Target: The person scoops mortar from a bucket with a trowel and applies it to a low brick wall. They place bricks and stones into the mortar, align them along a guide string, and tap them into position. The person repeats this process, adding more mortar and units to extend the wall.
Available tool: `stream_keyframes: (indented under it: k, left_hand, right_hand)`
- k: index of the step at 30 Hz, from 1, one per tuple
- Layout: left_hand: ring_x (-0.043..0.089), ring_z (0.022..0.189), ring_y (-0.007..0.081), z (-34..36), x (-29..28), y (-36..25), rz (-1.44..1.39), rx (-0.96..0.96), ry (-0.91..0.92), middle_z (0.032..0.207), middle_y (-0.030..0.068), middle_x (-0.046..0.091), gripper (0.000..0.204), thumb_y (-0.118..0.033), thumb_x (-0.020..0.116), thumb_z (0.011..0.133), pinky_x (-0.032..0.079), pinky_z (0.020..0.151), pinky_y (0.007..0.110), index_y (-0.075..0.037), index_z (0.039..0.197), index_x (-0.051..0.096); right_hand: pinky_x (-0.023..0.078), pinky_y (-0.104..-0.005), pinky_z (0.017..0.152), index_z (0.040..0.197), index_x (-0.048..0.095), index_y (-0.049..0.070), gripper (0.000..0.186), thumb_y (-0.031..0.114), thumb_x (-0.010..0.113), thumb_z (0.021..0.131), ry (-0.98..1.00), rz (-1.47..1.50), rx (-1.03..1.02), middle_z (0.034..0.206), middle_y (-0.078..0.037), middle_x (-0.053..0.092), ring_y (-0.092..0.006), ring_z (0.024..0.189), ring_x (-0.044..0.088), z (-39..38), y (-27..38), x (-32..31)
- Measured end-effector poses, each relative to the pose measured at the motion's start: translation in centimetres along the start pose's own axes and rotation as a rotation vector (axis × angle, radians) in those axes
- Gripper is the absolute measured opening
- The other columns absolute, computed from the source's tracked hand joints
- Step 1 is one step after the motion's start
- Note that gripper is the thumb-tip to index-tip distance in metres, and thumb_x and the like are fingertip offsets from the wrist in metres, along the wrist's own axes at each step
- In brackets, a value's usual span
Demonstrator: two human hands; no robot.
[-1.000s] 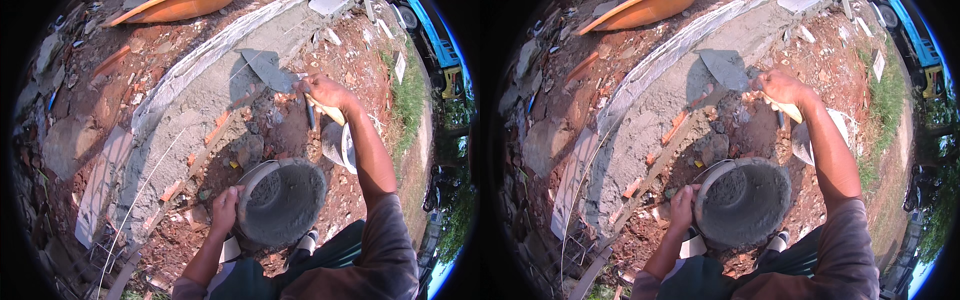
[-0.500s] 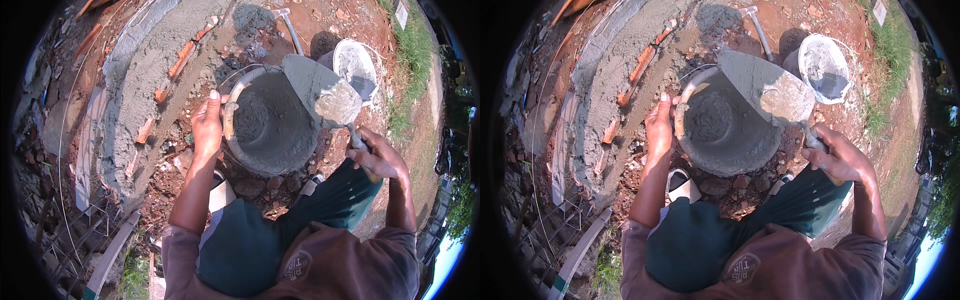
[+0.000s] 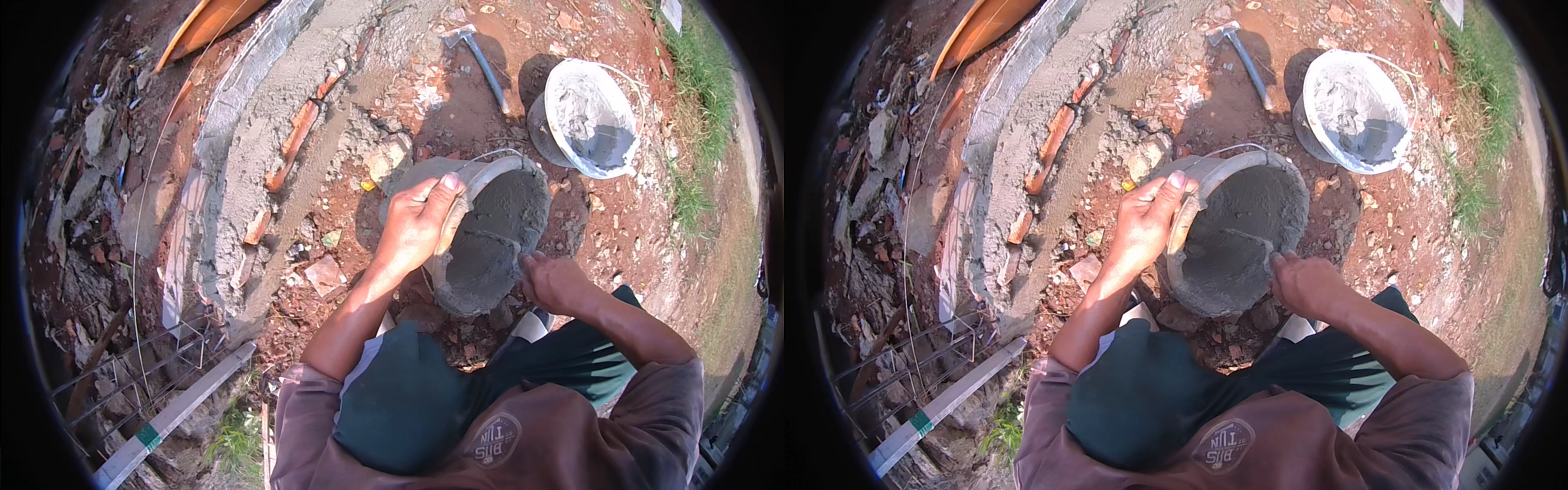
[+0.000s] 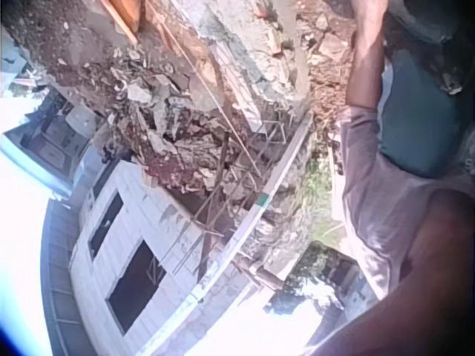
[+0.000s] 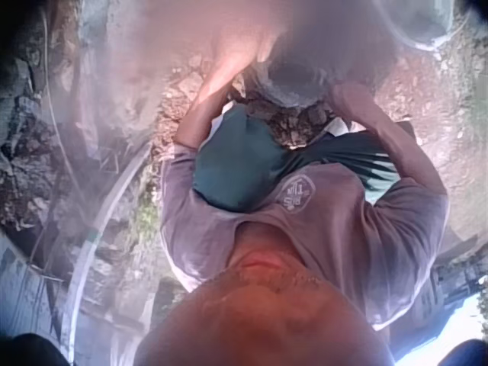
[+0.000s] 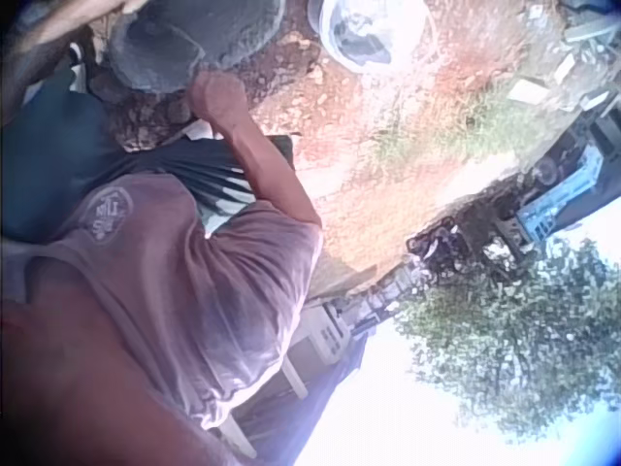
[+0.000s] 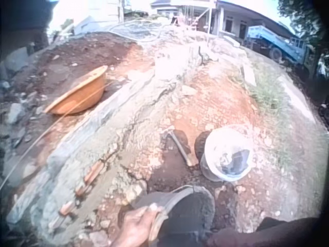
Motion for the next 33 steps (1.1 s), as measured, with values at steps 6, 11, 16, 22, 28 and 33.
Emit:
stream_keyframes:
  k: [6,11,16,22,28,33]
  left_hand:
    - [0.048,0.058,0.0044,0.7,1.1,-0.4,0.055,-0.084,0.053,0.064,-0.001,0.058,0.043,-0.04,0.052,0.097,0.039,0.051,0.022,-0.001,0.094,0.069]
    - [0.048,0.058,0.0046,0.2,-1.4,0.6,-0.013,-0.086,-0.036,0.067,-0.0008,0.06,0.04,-0.037,0.05,0.098,0.039,0.05,0.023,-0.001,0.095,0.068]
    - [0.048,0.051,0.0046,-5.3,-9.2,4.1,-0.253,-0.153,-0.366,0.07,0.0029,0.063,0.04,-0.037,0.049,0.099,0.037,0.046,0.021,-0.001,0.099,0.066]
    - [0.041,0.046,0.0026,-14.4,-15.7,0.3,-0.211,-0.174,-0.821,0.059,-0.0054,0.046,0.039,-0.034,0.051,0.098,0.031,0.041,0.019,0.001,0.097,0.065]
    - [0.061,0.069,0.0113,-25.8,-20.3,-5.3,0.062,0.012,-1.109,0.078,0.0094,0.064,0.048,-0.039,0.045,0.099,0.049,0.061,0.023,0.005,0.101,0.063]
    - [0.065,0.087,0.0235,-34.8,-21.7,-4.8,-0.007,0.103,-1.344,0.097,0.0207,0.065,0.061,-0.048,0.049,0.095,0.054,0.077,0.035,0.012,0.105,0.057]
  right_hand:
    - [0.054,-0.0423,0.069,0.117,0.051,-0.003,0.036,0.021,0.045,0.091,-0.123,-0.107,0.141,0.1,-0.022,0.064,-0.0351,0.08,0.067,2.7,-2.9,2.3]
    - [0.052,-0.046,0.078,0.116,0.052,-0.005,0.042,0.027,0.049,0.09,0.132,0.05,0.032,0.095,-0.023,0.065,-0.0375,0.088,0.065,-0.1,-0.9,1.3]
    - [0.05,-0.0385,0.066,0.108,0.055,-0.002,0.033,0.023,0.052,0.086,0.141,0.644,0.025,0.078,-0.017,0.062,-0.0288,0.071,0.065,-5.2,-0.9,-9.8]
    - [0.044,-0.0293,0.053,0.098,0.053,0.0,0.034,0.033,0.048,0.093,-0.113,1.044,0.211,0.072,-0.005,0.054,-0.0127,0.056,0.055,4.2,-1.5,-9.8]
    - [0.05,-0.0374,0.044,0.102,0.053,0.0,0.036,0.036,0.048,0.097,-0.194,1.348,0.437,0.074,-0.008,0.055,-0.0197,0.053,0.058,23.4,5.2,-2.2]
    - [0.051,-0.0414,0.045,0.093,0.054,-0.012,0.039,0.026,0.047,0.096,-0.221,1.418,0.389,0.073,-0.018,0.06,-0.0302,0.054,0.063,27.6,10.9,-0.2]
Point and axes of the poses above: each hand's wrist, its own z-axis towards the middle knuckle, its own x-axis out of the palm, y = z × x, the point moved 7 cm from there along z, towards the middle knuckle
